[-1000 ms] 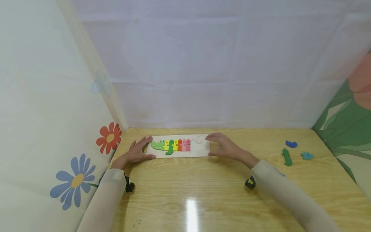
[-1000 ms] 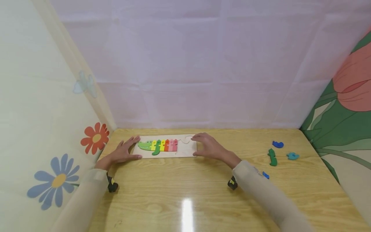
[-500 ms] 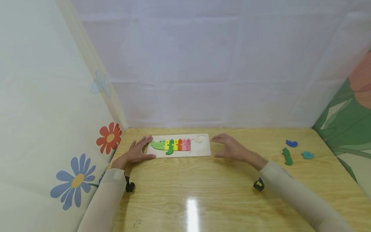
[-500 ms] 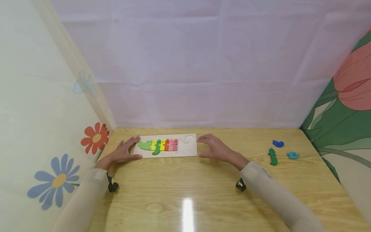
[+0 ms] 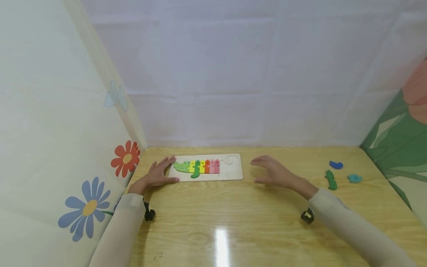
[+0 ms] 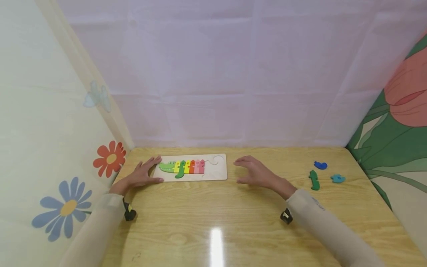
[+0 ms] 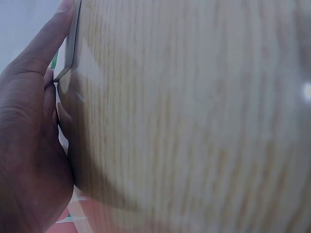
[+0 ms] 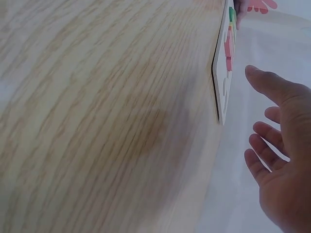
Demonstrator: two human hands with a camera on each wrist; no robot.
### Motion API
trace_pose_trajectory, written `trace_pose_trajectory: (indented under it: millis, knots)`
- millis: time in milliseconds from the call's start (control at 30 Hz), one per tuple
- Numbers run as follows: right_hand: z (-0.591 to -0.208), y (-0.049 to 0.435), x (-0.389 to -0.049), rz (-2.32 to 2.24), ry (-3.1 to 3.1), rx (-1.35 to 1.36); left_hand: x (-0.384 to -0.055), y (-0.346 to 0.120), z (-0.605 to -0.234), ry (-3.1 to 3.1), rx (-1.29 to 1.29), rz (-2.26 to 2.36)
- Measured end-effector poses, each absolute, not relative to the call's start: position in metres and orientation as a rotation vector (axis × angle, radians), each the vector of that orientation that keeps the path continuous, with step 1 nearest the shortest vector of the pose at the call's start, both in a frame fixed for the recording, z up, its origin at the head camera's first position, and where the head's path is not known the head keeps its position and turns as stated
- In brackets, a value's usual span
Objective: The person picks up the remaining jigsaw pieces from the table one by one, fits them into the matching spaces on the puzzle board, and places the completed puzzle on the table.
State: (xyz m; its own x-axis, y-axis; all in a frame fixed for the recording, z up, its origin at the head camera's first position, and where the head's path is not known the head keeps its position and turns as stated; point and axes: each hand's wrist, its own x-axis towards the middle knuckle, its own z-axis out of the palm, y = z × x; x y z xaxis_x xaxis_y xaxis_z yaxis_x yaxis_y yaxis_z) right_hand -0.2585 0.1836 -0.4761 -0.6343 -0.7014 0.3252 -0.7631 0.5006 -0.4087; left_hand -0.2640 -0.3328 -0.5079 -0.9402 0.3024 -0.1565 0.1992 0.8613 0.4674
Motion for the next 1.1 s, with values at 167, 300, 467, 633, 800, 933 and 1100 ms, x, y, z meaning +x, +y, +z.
trace_pose_trajectory:
  millis: [167, 300, 467, 633, 800, 933, 1100]
  knots:
    - [-0.476, 0.194, -0.257, 0.816, -2.626, 1.261, -0.265, -0.332, -0.508, 2.815, 0.391, 0.663]
    - [-0.476, 0.204, -0.257, 0.803, -2.641, 1.245, -0.265, -0.332, -0.507, 2.814, 0.402, 0.678]
    - [-0.477, 0.215, -0.257, 0.756, -2.653, 1.222, -0.266, -0.332, -0.506, 2.814, 0.408, 0.681]
    - [-0.474, 0.225, -0.255, 0.729, -2.649, 1.211, -0.266, -0.333, -0.507, 2.819, 0.422, 0.68]
    - [-0.471, 0.237, -0.252, 0.714, -2.669, 1.188, -0.266, -0.333, -0.508, 2.815, 0.418, 0.675]
    - [-0.47, 0.248, -0.251, 0.715, -2.693, 1.157, -0.266, -0.333, -0.509, 2.812, 0.407, 0.669]
    - [-0.466, 0.26, -0.249, 0.701, -2.704, 1.139, -0.265, -0.333, -0.51, 2.811, 0.394, 0.677]
